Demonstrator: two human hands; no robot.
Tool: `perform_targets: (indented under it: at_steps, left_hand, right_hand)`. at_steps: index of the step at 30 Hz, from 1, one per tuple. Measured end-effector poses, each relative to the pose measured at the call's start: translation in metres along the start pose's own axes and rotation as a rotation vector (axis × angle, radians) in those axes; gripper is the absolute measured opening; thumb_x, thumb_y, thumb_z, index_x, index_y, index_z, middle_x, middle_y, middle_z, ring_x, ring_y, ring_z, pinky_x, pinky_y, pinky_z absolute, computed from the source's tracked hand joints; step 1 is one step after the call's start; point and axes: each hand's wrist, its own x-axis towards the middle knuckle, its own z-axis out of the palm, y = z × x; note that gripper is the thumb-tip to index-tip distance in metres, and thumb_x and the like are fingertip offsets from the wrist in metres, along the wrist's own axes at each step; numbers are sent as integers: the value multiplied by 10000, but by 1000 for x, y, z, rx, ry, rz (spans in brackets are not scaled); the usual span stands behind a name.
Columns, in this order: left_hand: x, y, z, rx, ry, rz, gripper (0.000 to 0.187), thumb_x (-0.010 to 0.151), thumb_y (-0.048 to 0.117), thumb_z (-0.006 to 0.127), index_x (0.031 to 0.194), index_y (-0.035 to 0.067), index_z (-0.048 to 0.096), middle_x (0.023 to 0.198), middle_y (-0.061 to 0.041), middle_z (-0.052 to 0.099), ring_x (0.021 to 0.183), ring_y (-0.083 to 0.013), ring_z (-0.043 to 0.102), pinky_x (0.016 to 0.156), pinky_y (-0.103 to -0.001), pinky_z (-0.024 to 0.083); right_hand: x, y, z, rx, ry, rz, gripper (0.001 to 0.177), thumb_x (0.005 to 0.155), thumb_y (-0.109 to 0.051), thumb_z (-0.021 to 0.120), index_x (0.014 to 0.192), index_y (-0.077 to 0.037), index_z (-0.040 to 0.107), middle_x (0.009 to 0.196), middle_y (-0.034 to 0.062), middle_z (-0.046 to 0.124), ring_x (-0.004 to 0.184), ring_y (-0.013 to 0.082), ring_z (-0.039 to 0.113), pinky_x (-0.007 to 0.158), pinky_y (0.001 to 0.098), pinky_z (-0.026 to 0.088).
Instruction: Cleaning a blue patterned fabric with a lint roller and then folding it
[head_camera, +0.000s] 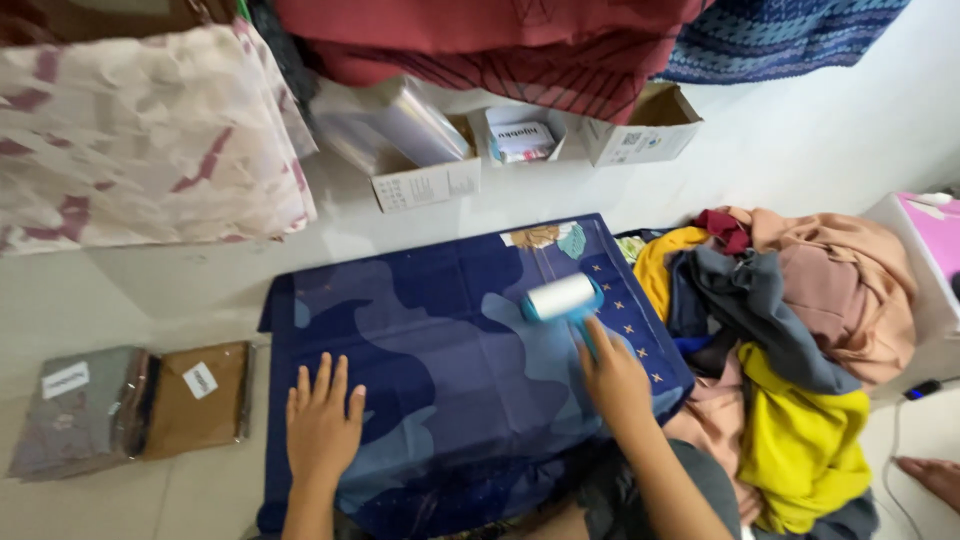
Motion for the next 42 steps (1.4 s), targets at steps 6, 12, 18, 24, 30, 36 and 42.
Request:
perform_targets:
  at_steps: [6,12,18,24,30,36,42]
  left_hand:
    - [0,1,-2,-24,-37,-21,651,1001,542,383,1582,251,415,1676,-17,371,1539,-380,315,1215,-530,270]
    - [-1,6,-11,-42,-123,-41,662,1020,554,325,1607,249,361,1693,-24,321,1562,-382,252,1230,-537,237]
    - [-1,6,-9,-43,-87,-39,654,1013,542,347,1600,255,377,1689,-22,336,1561,-374,267,1230,-521,237]
    - [-2,-2,9,14,66,9,649,975,530,436,1566,263,446,1659,-14,417,1526,-383,373,1194,-531,335]
    - [1,-6,14,6,-29,-40,658,980,582,377,1580,312,385,1673,35,356,1554,-342,300,1221,-517,279]
    - [-1,-16,48,64,124,-42,658,943,617,399,1554,375,432,1645,87,425,1523,-301,405,1184,-501,367]
    - [12,-30,85,60,-1,-140,684,909,681,360,1555,456,388,1668,137,371,1552,-302,362,1215,-513,341]
  right_hand:
    - [-139,54,-73,-118,62,18,547,905,-331,682,1440,-317,571,1050,50,725,845,350,708,678,466,532]
    - [-114,55,-99,-135,43,114,546,892,-303,679,1429,-292,581,1347,51,688,1103,324,696,789,471,555]
    - [-5,54,-37,-38,-35,172,522,937,-362,625,1447,-281,550,1072,164,686,913,422,679,705,546,519]
    - [106,38,24,-48,38,43,460,954,-291,638,1402,-226,555,931,176,661,824,458,661,614,578,510]
    - [169,27,41,-21,-16,48,466,976,-316,610,1420,-189,547,971,219,698,878,465,668,683,586,519]
    - [135,37,-3,189,131,-34,460,970,-356,619,1402,-201,600,1211,164,731,1067,395,691,848,483,518]
    - [127,7,-108,351,416,-335,392,990,-224,680,1354,-84,650,1017,87,706,786,195,638,715,337,499]
